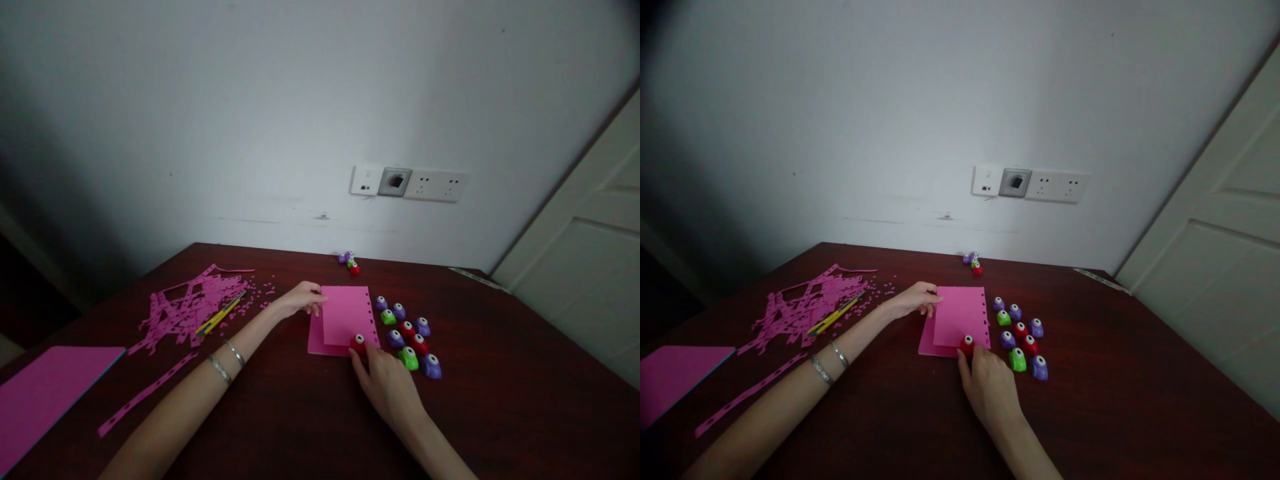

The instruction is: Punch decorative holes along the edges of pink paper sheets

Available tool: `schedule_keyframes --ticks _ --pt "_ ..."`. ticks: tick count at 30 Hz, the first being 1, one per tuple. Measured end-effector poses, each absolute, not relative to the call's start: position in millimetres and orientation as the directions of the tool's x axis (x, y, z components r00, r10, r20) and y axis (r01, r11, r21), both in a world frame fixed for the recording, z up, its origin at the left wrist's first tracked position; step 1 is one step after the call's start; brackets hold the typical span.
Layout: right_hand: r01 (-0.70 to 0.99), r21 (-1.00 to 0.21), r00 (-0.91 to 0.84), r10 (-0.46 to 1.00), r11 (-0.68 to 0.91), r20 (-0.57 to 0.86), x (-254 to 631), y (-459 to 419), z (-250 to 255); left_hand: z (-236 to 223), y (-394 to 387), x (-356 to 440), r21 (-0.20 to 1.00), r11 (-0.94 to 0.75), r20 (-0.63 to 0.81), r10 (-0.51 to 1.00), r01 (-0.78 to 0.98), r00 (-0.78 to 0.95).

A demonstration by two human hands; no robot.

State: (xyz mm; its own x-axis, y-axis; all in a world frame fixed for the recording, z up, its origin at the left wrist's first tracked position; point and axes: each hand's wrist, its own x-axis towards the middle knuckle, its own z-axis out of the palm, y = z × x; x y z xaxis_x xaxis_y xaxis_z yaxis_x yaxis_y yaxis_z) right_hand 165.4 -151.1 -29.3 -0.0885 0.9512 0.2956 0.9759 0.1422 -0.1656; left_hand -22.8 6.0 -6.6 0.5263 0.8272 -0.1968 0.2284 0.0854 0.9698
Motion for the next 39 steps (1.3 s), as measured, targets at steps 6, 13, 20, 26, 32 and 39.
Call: schedule_keyframes --ticks 6,13,20,26,32,39 --pt "0.987 -0.092 -0.101 0.954 0.132 0.281 158.3 -149.3 -25.9 -5.6 4.2 -22.8 0.959 0.045 -0.193 0.826 0.280 0.530" --pt "0.987 -0.040 -0.139 0.945 0.158 0.296 158.0 -145.1 -29.3 -18.8 10.2 -24.5 0.900 -0.102 -0.157 0.832 0.424 0.533" --pt "0.984 -0.047 -0.157 0.955 0.174 0.253 161.7 -147.2 -26.9 -18.1 4.2 -20.5 0.525 -0.439 0.183 0.895 0.729 0.407" --pt "0.966 -0.152 -0.167 0.953 0.210 0.252 175.9 -146.5 -28.5 -1.6 -19.3 -13.5 0.428 -0.625 -0.029 0.713 0.653 0.701" --pt "0.927 -0.278 -0.181 0.949 0.253 0.258 182.9 -143.2 -26.3 -10.4 -23.4 -11.2 0.465 -0.547 -0.214 0.693 0.696 0.688" --pt "0.900 -0.340 -0.200 0.951 0.274 0.236 180.0 -141.2 -27.2 2.5 -31.2 -7.1 0.311 -0.604 -0.341 0.650 0.734 0.679"
